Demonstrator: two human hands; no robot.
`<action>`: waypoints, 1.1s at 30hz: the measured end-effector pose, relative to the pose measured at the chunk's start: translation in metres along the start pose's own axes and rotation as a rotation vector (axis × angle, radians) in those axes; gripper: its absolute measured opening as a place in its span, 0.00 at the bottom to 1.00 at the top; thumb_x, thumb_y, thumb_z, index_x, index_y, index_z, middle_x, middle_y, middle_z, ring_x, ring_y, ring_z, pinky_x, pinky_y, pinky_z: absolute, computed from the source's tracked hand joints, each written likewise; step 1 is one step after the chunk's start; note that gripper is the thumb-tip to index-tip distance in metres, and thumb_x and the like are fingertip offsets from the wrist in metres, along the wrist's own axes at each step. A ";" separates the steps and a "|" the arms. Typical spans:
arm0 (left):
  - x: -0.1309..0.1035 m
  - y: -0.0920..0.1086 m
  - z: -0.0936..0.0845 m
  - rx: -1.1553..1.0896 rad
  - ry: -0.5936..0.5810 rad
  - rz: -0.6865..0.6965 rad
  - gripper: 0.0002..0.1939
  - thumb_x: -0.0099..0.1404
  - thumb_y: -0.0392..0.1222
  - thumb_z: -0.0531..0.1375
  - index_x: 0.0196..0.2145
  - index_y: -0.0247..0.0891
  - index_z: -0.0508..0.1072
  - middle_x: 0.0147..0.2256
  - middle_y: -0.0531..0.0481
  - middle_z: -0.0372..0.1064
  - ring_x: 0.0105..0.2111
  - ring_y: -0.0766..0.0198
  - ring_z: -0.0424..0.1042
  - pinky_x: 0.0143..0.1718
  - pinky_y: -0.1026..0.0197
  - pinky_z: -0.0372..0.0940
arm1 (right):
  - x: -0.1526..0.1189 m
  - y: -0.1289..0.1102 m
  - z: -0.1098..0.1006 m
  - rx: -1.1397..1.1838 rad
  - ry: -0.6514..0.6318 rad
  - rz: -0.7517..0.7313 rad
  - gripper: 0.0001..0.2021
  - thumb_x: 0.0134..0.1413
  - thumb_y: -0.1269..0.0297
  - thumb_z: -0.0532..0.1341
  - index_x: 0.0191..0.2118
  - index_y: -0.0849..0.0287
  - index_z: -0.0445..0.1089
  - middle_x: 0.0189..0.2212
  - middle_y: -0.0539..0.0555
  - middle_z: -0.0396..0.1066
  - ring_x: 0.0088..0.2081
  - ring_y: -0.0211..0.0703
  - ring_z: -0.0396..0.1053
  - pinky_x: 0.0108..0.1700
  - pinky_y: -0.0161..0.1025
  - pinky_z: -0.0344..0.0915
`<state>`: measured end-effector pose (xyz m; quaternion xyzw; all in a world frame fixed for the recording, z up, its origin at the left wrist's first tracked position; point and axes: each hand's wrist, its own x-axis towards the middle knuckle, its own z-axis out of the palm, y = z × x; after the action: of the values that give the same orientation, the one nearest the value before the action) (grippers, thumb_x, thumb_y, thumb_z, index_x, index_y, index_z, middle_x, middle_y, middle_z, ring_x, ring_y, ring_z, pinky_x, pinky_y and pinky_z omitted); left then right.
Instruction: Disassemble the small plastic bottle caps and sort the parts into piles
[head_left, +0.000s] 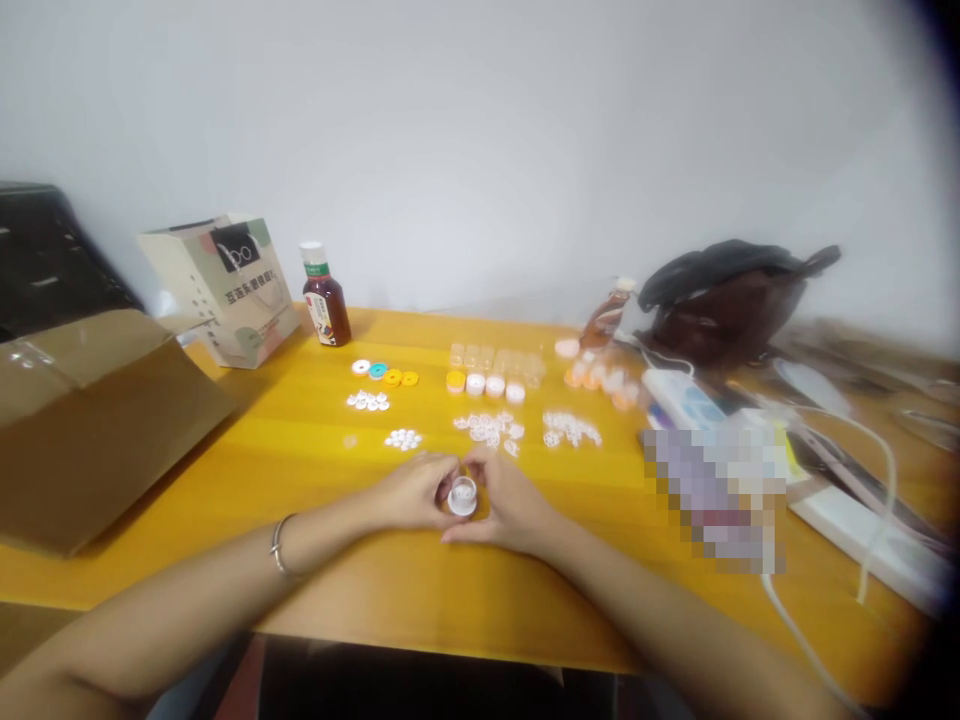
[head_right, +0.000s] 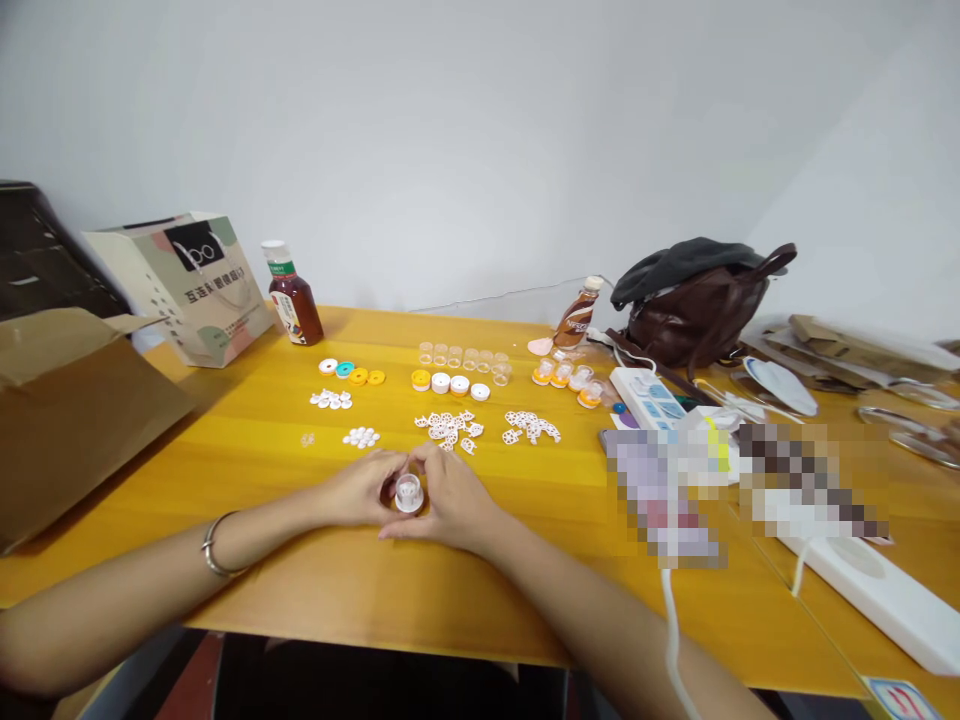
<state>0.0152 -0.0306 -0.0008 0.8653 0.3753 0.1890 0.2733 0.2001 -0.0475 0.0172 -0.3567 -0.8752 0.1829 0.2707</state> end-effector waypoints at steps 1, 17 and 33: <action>0.000 -0.001 0.000 0.004 0.005 0.003 0.20 0.45 0.50 0.65 0.26 0.36 0.60 0.25 0.55 0.61 0.24 0.68 0.59 0.24 0.66 0.50 | 0.000 -0.001 0.002 -0.016 0.015 0.014 0.32 0.30 0.46 0.68 0.38 0.59 0.55 0.34 0.55 0.64 0.35 0.46 0.64 0.34 0.40 0.61; 0.000 0.004 -0.002 -0.002 -0.015 0.030 0.13 0.49 0.42 0.62 0.29 0.36 0.63 0.26 0.55 0.62 0.26 0.68 0.60 0.27 0.66 0.51 | -0.002 -0.005 0.008 -0.027 0.002 0.038 0.14 0.43 0.66 0.57 0.39 0.58 0.56 0.33 0.54 0.68 0.33 0.44 0.66 0.35 0.40 0.61; 0.000 0.003 -0.001 0.016 -0.003 0.050 0.13 0.48 0.42 0.62 0.31 0.36 0.64 0.29 0.54 0.64 0.28 0.66 0.62 0.29 0.65 0.54 | -0.001 -0.006 0.011 -0.096 -0.016 0.143 0.12 0.48 0.60 0.59 0.38 0.58 0.59 0.31 0.54 0.70 0.31 0.43 0.68 0.32 0.37 0.61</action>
<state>0.0159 -0.0322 0.0021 0.8769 0.3545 0.1915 0.2621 0.1911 -0.0538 0.0115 -0.4295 -0.8573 0.1624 0.2327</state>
